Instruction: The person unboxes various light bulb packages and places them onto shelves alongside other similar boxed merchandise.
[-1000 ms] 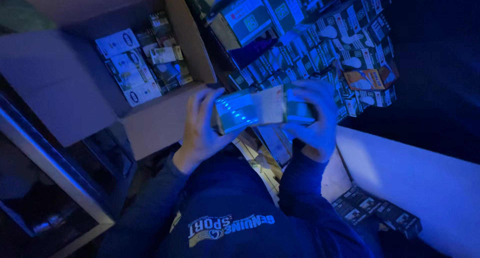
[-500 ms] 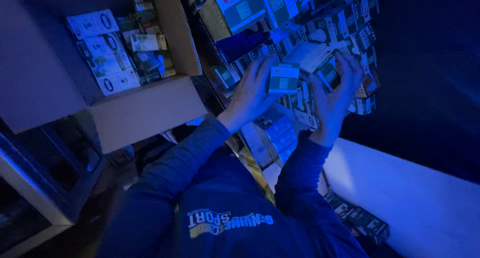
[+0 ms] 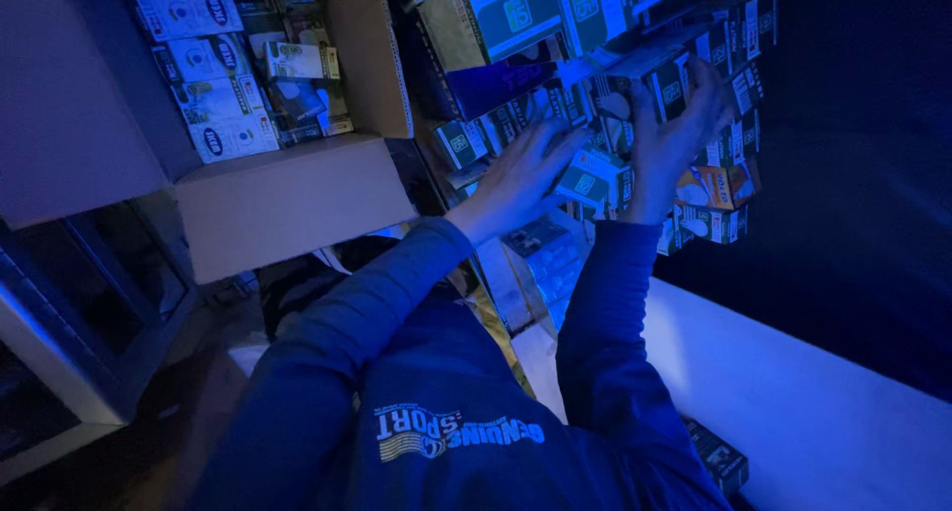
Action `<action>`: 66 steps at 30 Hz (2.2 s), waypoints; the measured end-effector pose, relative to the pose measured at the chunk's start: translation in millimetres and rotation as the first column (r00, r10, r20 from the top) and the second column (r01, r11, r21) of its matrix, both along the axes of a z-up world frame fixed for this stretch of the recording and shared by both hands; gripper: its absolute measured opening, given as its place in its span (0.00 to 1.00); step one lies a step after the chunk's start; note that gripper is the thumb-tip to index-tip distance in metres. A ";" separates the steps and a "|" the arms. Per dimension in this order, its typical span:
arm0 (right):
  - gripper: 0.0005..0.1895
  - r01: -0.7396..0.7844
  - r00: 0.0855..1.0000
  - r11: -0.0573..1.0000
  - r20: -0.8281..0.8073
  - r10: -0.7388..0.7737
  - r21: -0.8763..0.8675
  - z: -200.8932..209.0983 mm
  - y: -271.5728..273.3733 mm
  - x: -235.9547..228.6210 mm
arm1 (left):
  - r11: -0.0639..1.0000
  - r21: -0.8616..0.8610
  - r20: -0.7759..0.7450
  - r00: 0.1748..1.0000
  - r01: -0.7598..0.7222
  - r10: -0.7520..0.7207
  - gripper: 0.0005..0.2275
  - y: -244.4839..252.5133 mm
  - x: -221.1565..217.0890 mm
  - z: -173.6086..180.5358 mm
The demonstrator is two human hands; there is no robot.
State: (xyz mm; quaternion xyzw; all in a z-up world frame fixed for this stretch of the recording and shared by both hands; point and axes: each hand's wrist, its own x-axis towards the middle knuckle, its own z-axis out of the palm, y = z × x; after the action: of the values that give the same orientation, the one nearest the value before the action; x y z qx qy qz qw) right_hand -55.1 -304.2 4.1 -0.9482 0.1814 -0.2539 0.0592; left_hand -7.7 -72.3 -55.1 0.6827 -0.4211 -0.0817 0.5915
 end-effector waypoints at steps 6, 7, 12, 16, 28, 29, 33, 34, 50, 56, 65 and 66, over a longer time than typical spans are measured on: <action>0.34 0.019 0.999 1.000 -0.050 -0.018 0.024 -14.2 -15.7 -0.3 | 0.997 -0.002 0.112 0.991 -0.075 0.075 0.38 -26.4 6.2 -10.2; 0.34 0.011 0.998 0.999 -0.070 -0.009 0.034 -12.8 -18.4 -1.9 | 0.997 0.016 0.130 0.989 -0.071 0.068 0.39 -31.6 8.3 -11.7; 0.27 0.020 0.989 0.980 -0.149 0.010 0.197 -3.3 -17.2 -14.6 | 0.993 -0.013 0.139 0.983 -0.118 0.118 0.37 -56.1 11.9 -18.4; 0.29 0.011 0.982 0.964 -0.186 0.040 0.266 4.9 -2.6 -25.0 | 0.993 -0.032 0.120 0.986 -0.114 0.117 0.39 -71.4 16.0 -28.3; 0.31 -0.033 0.999 0.988 -0.024 0.037 0.151 -22.4 14.2 -19.8 | 0.999 -0.005 0.023 0.999 -0.044 0.044 0.46 -82.6 14.0 -23.3; 0.31 -0.026 1.000 0.991 -0.008 0.027 0.133 -24.8 14.7 -16.5 | 0.996 0.003 0.018 0.995 -0.095 0.095 0.45 -79.5 8.6 -19.6; 0.29 0.040 0.999 0.996 0.004 -0.040 0.084 -28.8 17.3 -14.2 | 0.979 -0.043 -0.038 0.980 -0.197 0.196 0.45 -76.8 -6.8 -9.5; 0.28 0.059 0.998 0.995 -0.007 -0.059 0.077 -30.0 18.4 -15.1 | 0.976 -0.070 -0.061 0.978 -0.204 0.200 0.47 -77.1 -9.3 -9.4; 0.30 0.044 0.994 0.996 -0.107 -0.036 0.076 -40.4 -4.6 -6.4 | 0.928 0.004 -0.060 0.926 -0.372 0.372 0.36 -112.6 -8.1 -29.3; 0.31 0.098 0.989 0.989 -0.121 -0.085 0.111 -43.9 -2.3 -1.6 | 0.844 -0.117 -0.073 0.852 -0.523 0.518 0.36 -103.4 -14.5 -29.2; 0.31 0.167 0.983 0.981 -0.091 -0.158 0.102 -45.6 -1.3 -5.2 | 0.917 -0.144 -0.187 0.920 -0.373 0.345 0.34 -119.6 -24.9 -57.6; 0.32 0.162 0.984 0.980 -0.090 -0.152 0.114 -46.4 -0.7 -4.2 | 0.922 -0.148 -0.187 0.926 -0.357 0.328 0.35 -117.6 -23.5 -57.8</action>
State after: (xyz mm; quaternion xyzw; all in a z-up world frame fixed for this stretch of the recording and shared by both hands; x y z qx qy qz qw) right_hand -59.3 -304.9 -42.3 -0.9350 0.2732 -0.2079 0.0891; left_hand -31.2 -189.9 -112.9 0.6813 -0.2521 0.0074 0.6872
